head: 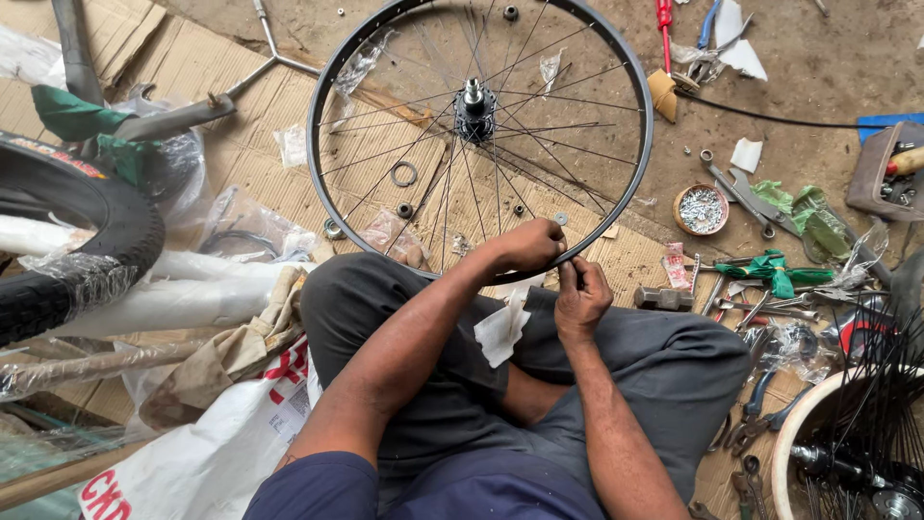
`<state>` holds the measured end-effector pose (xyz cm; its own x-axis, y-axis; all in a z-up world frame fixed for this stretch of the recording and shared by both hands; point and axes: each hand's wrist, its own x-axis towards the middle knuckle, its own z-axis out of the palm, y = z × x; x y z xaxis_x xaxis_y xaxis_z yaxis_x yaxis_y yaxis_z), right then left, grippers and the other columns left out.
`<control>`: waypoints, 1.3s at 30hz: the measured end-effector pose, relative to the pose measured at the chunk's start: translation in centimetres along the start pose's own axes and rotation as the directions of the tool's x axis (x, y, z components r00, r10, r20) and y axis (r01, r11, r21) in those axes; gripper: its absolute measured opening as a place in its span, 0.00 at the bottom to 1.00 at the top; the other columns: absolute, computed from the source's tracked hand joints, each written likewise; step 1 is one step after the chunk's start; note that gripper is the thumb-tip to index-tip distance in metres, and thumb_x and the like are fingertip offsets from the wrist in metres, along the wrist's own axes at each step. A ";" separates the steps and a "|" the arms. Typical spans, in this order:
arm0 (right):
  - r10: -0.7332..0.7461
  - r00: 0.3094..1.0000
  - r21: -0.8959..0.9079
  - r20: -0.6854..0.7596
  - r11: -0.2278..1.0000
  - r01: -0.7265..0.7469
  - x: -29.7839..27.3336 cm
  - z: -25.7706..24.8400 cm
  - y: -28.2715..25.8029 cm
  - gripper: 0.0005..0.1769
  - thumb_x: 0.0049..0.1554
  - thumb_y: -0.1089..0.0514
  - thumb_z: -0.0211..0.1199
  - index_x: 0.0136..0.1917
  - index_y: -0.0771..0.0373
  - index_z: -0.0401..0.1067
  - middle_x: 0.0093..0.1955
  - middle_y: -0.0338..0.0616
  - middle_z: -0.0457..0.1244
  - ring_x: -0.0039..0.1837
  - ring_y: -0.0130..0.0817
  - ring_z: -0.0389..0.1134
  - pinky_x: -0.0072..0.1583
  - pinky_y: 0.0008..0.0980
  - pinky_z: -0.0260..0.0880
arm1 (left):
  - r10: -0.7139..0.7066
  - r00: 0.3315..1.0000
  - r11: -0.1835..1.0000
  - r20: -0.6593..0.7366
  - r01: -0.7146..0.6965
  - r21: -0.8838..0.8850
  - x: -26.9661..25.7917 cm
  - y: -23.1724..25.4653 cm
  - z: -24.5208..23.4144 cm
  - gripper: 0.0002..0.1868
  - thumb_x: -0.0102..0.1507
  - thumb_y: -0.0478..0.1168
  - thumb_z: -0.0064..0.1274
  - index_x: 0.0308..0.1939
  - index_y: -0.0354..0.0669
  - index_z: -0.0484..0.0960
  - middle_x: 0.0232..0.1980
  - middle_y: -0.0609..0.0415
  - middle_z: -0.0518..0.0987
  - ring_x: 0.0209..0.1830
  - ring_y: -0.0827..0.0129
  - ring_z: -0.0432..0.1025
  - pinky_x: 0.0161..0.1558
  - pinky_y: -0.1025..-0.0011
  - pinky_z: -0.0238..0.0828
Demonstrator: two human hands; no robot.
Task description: The person sits on the floor and laces a bicycle wheel by inserting spokes through the rim and hub, then tightening the nipples by hand. The person repeatedly rotates the wheel to access different sections and continues the lacing process across the entire circumference.
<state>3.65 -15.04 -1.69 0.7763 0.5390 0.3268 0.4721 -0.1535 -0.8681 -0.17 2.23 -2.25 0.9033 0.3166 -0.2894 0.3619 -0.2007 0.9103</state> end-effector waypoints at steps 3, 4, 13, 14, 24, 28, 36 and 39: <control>0.060 0.998 0.072 0.008 0.996 -0.060 0.0 0.1 0.6 0.08 0.59 0.61 0.69 0.49 0.67 0.74 0.40 0.37 0.65 0.40 0.21 0.62 0.42 0.25 0.63 | -0.023 0.990 0.984 -0.137 0.047 0.172 -0.7 1.0 1.1 0.19 0.64 0.49 0.50 0.39 0.35 0.86 0.39 0.34 0.83 0.44 0.42 0.79 0.48 0.51 0.73; 0.095 0.995 0.107 0.022 0.990 -0.097 0.1 0.2 0.8 0.09 0.58 0.61 0.69 0.49 0.67 0.73 0.39 0.37 0.65 0.40 0.21 0.61 0.42 0.25 0.63 | -0.062 0.985 0.977 -0.164 0.094 0.193 -1.2 1.4 1.4 0.21 0.66 0.50 0.49 0.39 0.35 0.86 0.40 0.34 0.83 0.44 0.42 0.78 0.49 0.51 0.72; 0.198 0.971 0.340 0.136 0.911 -0.234 0.0 -0.3 1.6 0.05 0.65 0.63 0.63 0.53 0.67 0.74 0.43 0.34 0.66 0.44 0.19 0.63 0.45 0.22 0.65 | -0.037 0.998 0.995 -0.060 0.042 0.093 -1.1 1.3 0.1 0.19 0.63 0.50 0.50 0.38 0.35 0.84 0.38 0.36 0.84 0.42 0.43 0.79 0.45 0.51 0.74; 0.272 0.954 0.420 0.127 0.857 -0.300 0.1 -0.1 2.0 0.05 0.64 0.63 0.62 0.53 0.67 0.74 0.41 0.35 0.65 0.41 0.20 0.62 0.43 0.23 0.63 | -0.050 0.993 0.980 -0.108 0.070 0.185 -1.3 1.6 0.4 0.20 0.64 0.51 0.50 0.38 0.36 0.85 0.38 0.35 0.83 0.42 0.43 0.79 0.46 0.51 0.73; 0.538 0.721 0.366 0.436 0.626 -0.689 2.5 1.9 7.1 0.11 0.62 0.58 0.58 0.56 0.63 0.74 0.43 0.36 0.68 0.42 0.25 0.67 0.44 0.27 0.68 | 0.094 0.983 0.936 -0.158 -0.033 0.350 -3.4 3.2 1.9 0.24 0.61 0.52 0.52 0.42 0.29 0.82 0.36 0.36 0.83 0.39 0.45 0.79 0.41 0.52 0.74; 0.192 0.875 0.113 0.444 0.957 -0.267 5.6 7.1 7.6 0.14 0.58 0.56 0.66 0.57 0.60 0.74 0.45 0.42 0.70 0.44 0.32 0.71 0.46 0.33 0.71 | 0.321 0.906 0.815 -0.277 -0.115 0.568 -5.9 3.8 3.9 0.16 0.59 0.40 0.50 0.44 0.28 0.79 0.34 0.37 0.82 0.33 0.46 0.79 0.32 0.52 0.74; -0.431 0.789 -0.340 0.438 0.733 0.589 12.6 15.0 2.7 0.21 0.55 0.55 0.71 0.60 0.61 0.72 0.49 0.51 0.65 0.49 0.51 0.69 0.48 0.46 0.70 | 0.310 0.919 0.841 -0.242 -0.147 0.521 -6.9 6.9 1.9 0.15 0.55 0.38 0.52 0.43 0.33 0.78 0.40 0.37 0.81 0.32 0.45 0.78 0.30 0.52 0.74; -0.500 0.741 -0.408 0.449 0.622 0.668 16.8 16.3 2.0 0.28 0.57 0.54 0.67 0.68 0.65 0.68 0.53 0.52 0.65 0.53 0.48 0.68 0.54 0.49 0.70 | 0.290 0.936 0.857 -0.199 -0.162 0.489 -7.2 8.2 0.4 0.20 0.51 0.40 0.56 0.44 0.31 0.77 0.39 0.37 0.79 0.30 0.44 0.77 0.31 0.52 0.74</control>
<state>10.81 7.19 -4.04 0.1513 0.8477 0.5084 0.9828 -0.0737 -0.1696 -3.61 -2.09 7.21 0.9048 0.4225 0.0522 0.2766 -0.6766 0.6824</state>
